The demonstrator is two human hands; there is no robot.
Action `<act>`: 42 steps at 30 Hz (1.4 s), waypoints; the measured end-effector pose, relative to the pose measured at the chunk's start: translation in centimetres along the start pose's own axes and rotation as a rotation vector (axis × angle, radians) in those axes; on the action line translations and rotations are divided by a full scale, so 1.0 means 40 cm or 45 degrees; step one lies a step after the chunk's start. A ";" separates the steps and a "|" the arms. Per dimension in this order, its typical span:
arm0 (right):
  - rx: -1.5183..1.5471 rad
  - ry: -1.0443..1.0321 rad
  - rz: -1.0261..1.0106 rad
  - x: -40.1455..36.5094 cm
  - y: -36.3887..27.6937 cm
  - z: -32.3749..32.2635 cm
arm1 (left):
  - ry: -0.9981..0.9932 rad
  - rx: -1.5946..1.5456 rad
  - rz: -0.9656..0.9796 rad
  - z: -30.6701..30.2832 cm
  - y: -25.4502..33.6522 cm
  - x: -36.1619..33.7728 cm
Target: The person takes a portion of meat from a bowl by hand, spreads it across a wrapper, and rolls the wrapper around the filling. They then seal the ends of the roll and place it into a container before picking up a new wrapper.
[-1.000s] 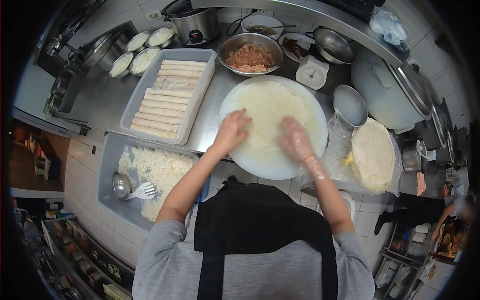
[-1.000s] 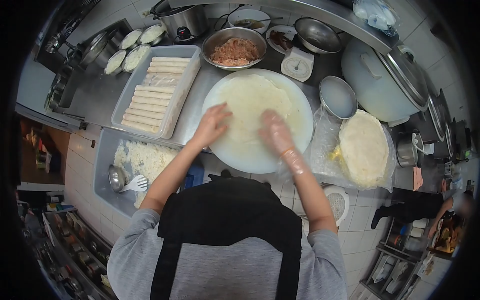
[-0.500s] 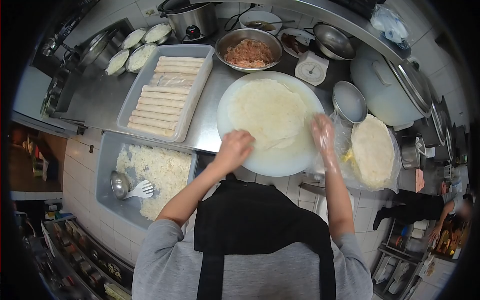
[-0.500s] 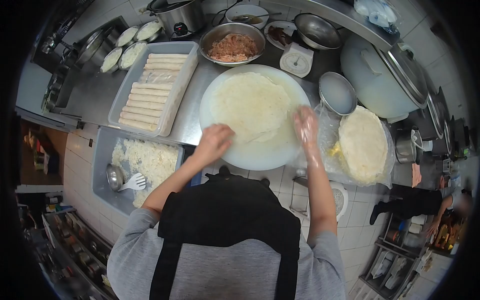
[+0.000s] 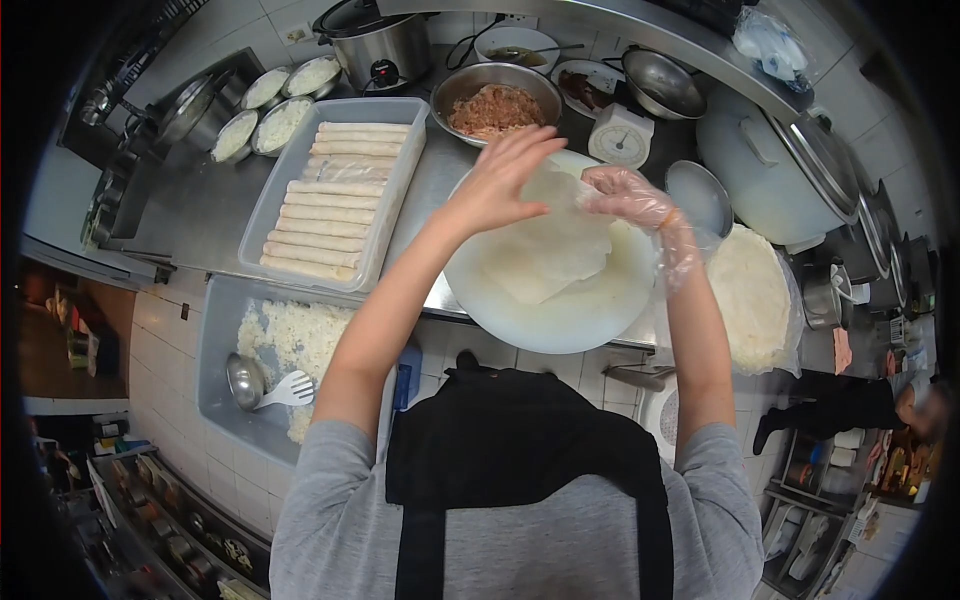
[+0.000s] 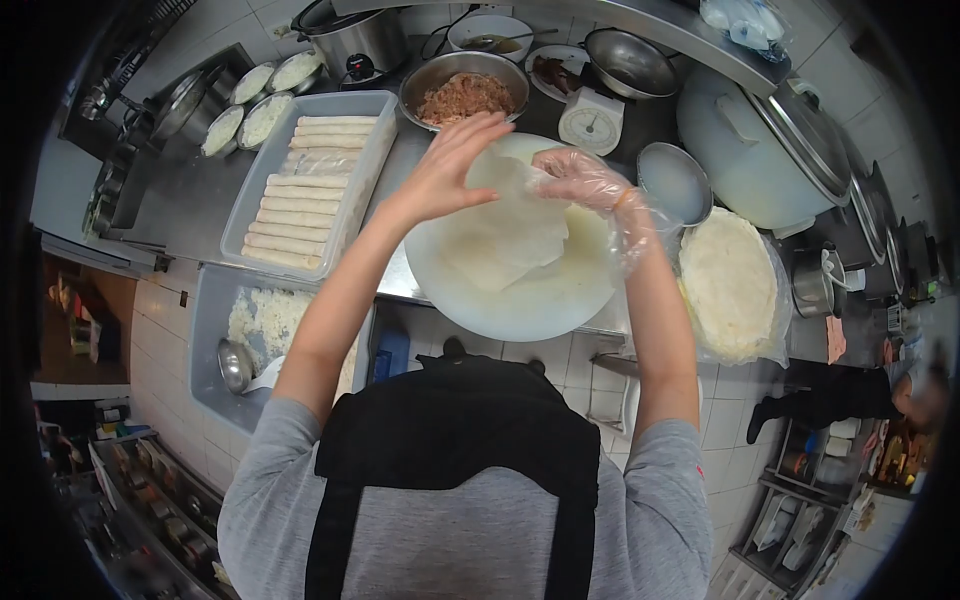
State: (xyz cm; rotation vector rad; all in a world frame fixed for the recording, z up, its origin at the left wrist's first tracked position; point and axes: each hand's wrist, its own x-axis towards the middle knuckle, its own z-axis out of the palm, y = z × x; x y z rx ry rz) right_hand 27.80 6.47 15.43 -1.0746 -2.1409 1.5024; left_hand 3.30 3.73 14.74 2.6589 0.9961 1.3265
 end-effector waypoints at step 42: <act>0.097 1.229 0.184 -0.144 0.460 0.038 | -0.634 0.053 -0.333 0.170 -0.105 -0.173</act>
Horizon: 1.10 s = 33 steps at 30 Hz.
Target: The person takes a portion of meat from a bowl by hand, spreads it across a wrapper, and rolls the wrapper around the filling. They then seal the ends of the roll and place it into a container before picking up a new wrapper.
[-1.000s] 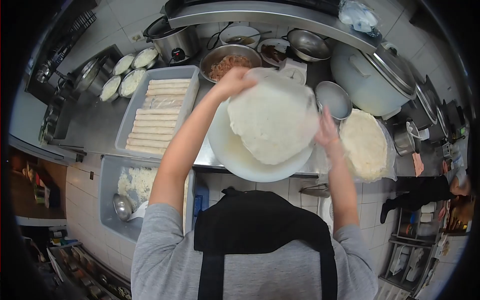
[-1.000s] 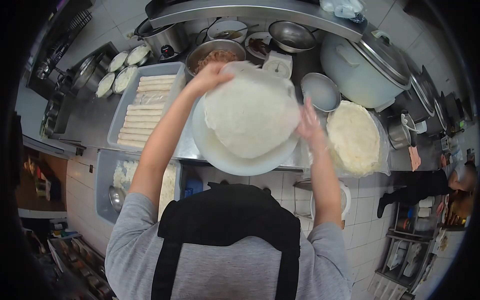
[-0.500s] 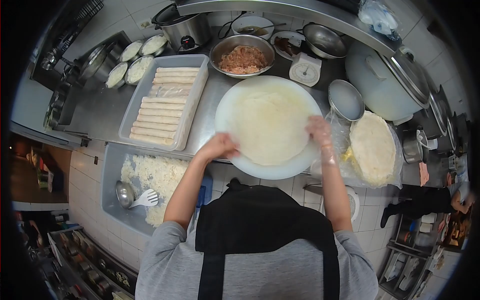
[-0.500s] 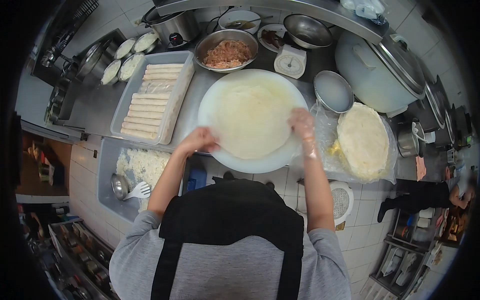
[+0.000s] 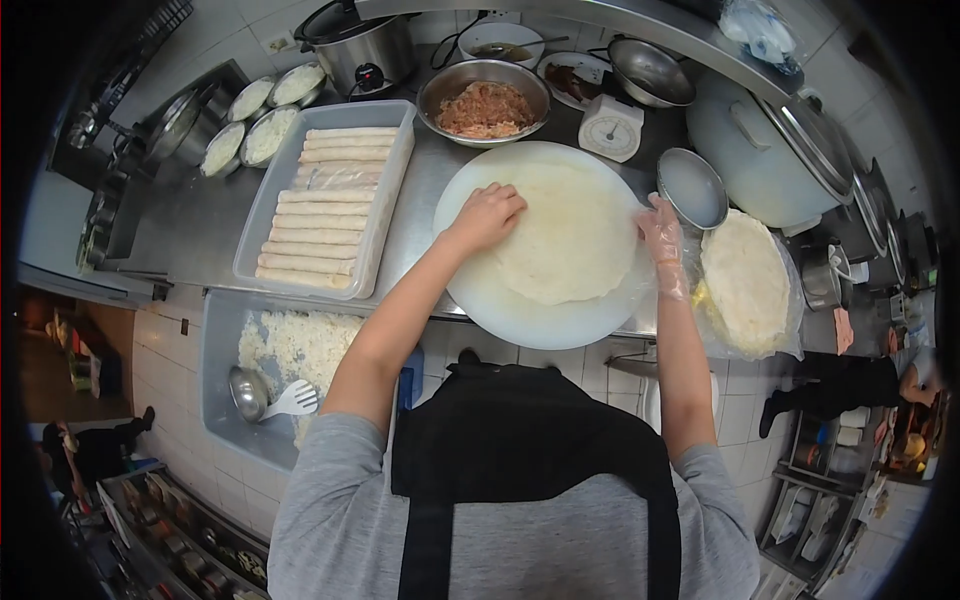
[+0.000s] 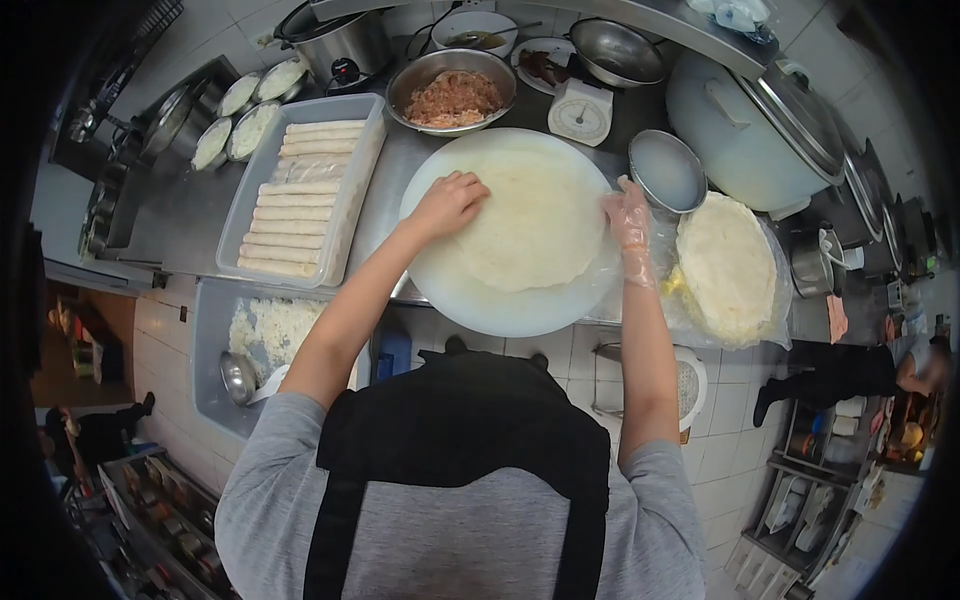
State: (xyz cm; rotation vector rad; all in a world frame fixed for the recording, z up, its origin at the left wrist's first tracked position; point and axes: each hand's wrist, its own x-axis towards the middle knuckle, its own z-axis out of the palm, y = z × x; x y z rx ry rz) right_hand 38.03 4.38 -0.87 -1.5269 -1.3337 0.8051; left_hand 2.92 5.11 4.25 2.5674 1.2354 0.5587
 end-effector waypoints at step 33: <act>-0.708 -0.032 -0.085 -0.256 -0.190 0.136 | 0.435 -0.262 -0.515 -0.008 -0.108 -0.063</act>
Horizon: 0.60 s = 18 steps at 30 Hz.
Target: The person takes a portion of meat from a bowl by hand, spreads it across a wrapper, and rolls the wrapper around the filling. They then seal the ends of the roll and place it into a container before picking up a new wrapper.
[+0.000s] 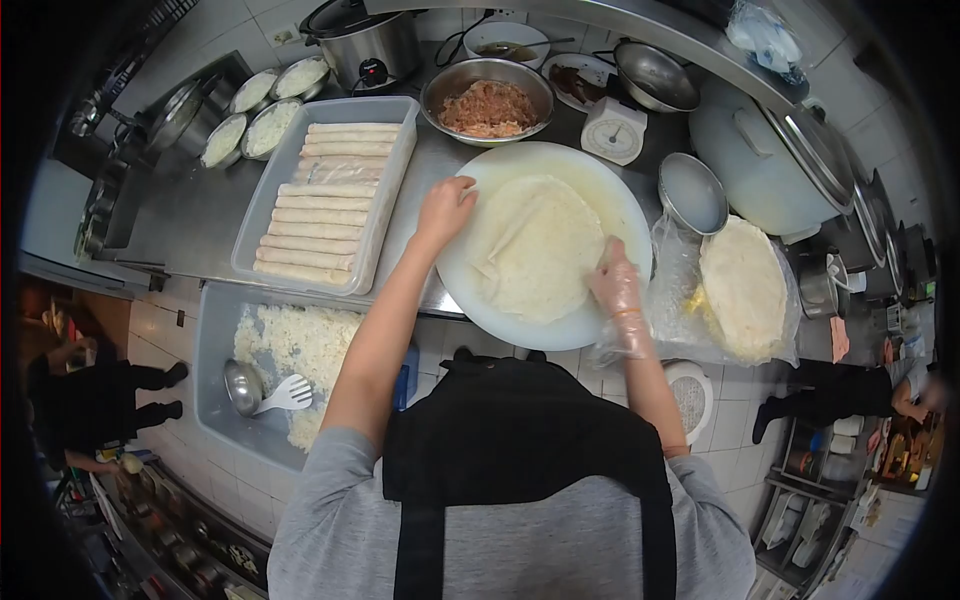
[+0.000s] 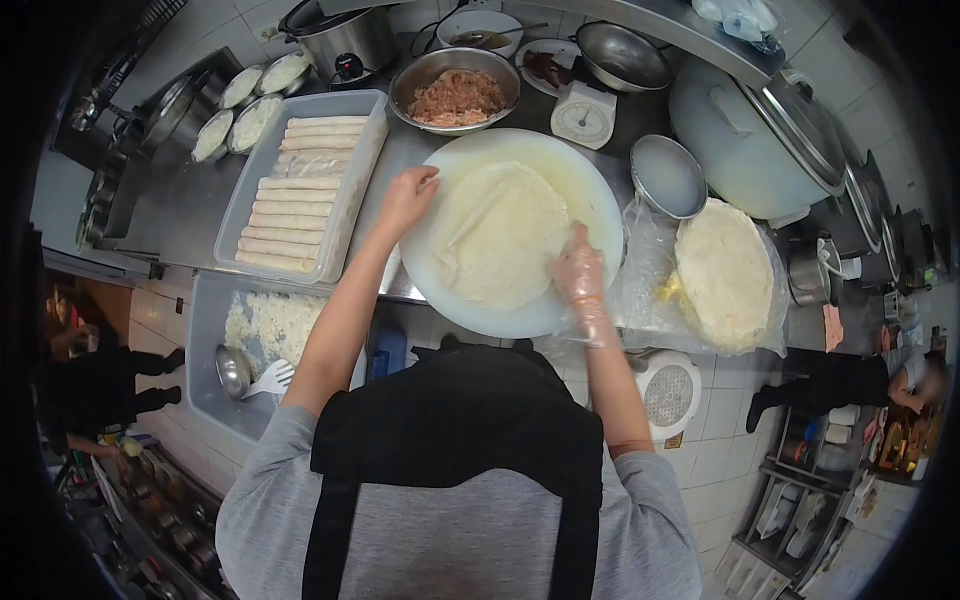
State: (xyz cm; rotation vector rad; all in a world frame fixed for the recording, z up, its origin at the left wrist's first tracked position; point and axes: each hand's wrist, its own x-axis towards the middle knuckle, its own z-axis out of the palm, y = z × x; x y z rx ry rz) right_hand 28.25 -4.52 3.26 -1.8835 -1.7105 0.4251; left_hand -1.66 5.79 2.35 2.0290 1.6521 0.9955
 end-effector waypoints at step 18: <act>-0.125 0.067 -0.106 0.091 0.036 0.027 | -0.346 0.356 0.609 -0.041 0.042 -0.042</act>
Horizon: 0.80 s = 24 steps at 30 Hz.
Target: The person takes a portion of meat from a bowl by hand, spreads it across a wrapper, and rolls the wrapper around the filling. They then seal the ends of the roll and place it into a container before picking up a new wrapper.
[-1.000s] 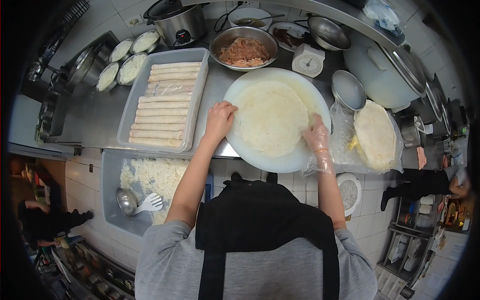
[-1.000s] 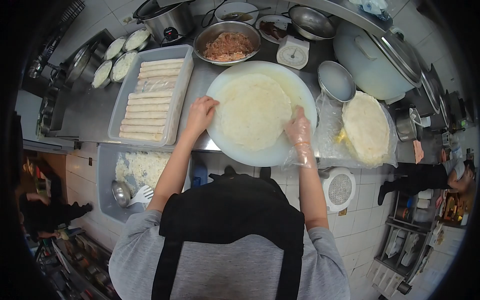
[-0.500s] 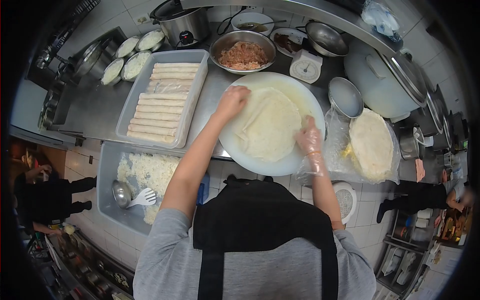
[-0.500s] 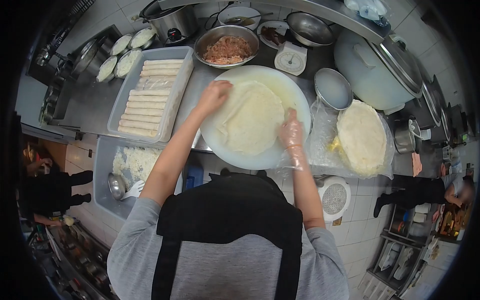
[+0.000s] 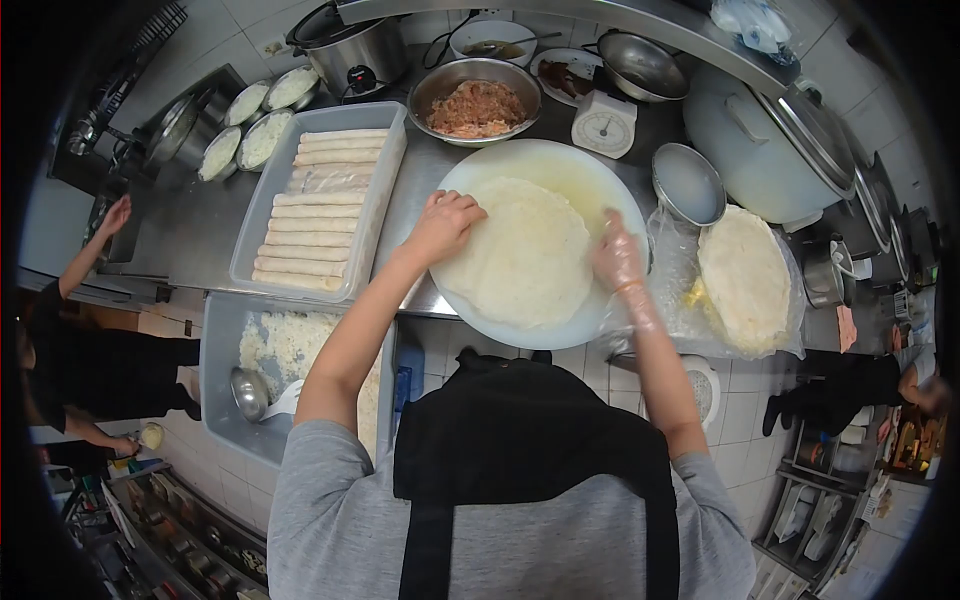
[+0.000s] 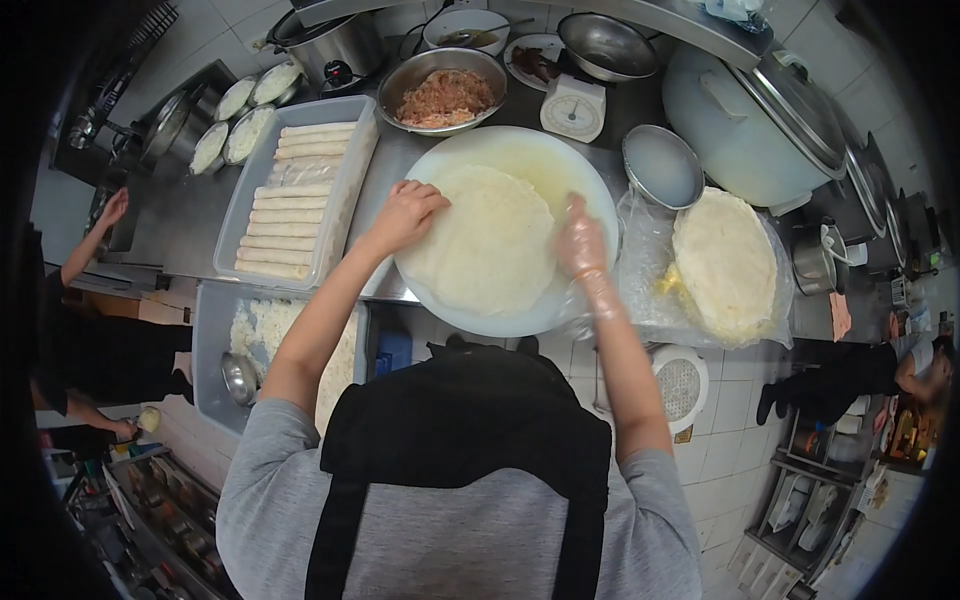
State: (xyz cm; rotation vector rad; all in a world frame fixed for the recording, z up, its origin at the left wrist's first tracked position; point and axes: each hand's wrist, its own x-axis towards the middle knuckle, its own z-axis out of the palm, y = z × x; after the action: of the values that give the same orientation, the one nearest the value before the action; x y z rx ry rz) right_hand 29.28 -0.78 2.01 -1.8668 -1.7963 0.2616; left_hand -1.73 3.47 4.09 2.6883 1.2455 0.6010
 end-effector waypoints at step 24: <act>0.404 0.160 0.028 0.114 0.176 -0.168 | 0.004 -0.532 -0.835 0.070 0.037 0.090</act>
State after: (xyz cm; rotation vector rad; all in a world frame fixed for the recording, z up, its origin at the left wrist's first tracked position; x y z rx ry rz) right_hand 39.10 2.23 5.19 -1.6420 -1.5500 0.4033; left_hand 2.53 5.36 3.03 1.8004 1.6574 0.6635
